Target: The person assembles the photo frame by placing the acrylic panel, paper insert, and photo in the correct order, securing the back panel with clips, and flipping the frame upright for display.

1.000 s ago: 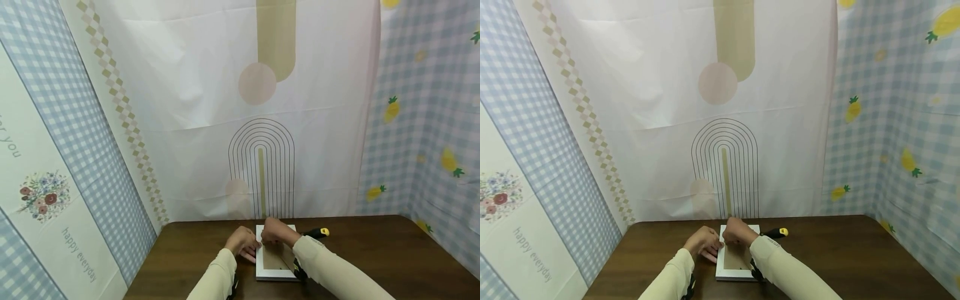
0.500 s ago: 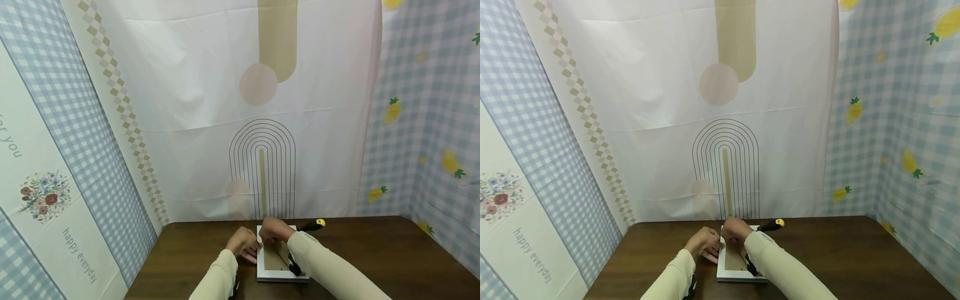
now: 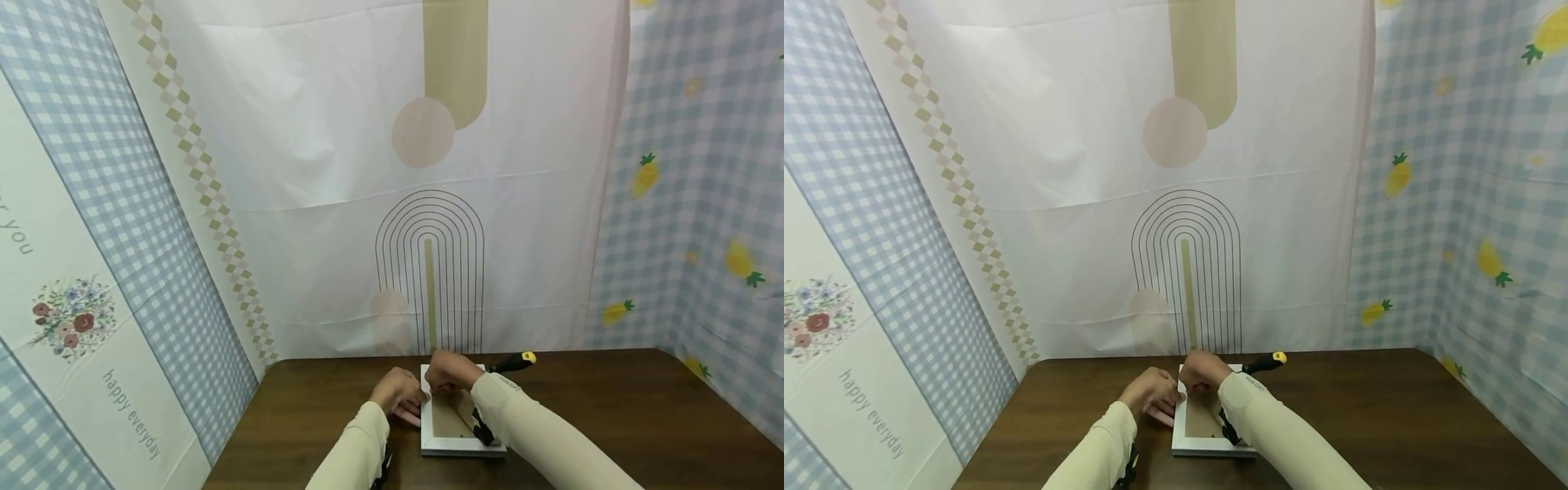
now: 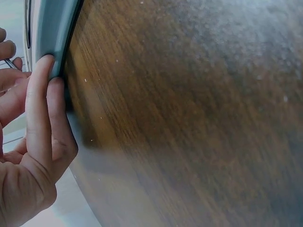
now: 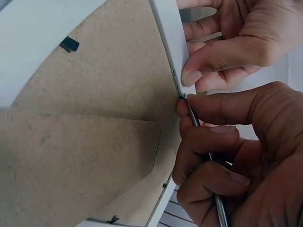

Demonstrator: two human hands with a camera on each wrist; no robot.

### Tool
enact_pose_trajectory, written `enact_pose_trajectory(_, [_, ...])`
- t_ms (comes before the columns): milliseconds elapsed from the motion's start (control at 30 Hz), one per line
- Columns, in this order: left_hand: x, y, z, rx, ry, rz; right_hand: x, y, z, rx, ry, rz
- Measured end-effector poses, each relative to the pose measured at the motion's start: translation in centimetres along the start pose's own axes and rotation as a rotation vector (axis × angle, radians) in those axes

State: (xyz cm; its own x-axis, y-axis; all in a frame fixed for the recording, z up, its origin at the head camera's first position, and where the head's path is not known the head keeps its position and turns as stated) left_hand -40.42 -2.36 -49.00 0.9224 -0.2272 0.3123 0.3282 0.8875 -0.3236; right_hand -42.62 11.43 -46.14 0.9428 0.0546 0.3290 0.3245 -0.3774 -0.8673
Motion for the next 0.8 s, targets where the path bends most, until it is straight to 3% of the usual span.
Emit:
enact_pose_trajectory(367, [-0.2,0.0,0.4,-0.002,-0.025,0.003,0.3,-0.5,0.7,-0.045,-0.012,0.024])
enact_pose_trajectory(600, [-0.2,0.2,0.0,0.01,-0.043,0.002,-0.3,-0.1,2.0,-0.135,-0.014,-0.021])
enact_pose_trajectory(800, [-0.2,0.1,-0.1,0.004,-0.05,0.006,-0.7,0.2,2.7,-0.149,-0.042,-0.059])
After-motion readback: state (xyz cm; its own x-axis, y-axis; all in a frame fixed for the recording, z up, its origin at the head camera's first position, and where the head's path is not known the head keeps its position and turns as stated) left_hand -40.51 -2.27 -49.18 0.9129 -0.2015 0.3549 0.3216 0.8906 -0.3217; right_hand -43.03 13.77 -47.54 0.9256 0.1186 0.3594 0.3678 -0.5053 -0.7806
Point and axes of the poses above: each hand's wrist, its own x-axis away from the middle knuckle, its own y-axis out of the palm, z = x × y, the point moved 4 cm from there along -x, towards the middle knuckle, and after that the axes turned 2 degrees about z, right-handed, at the moved point
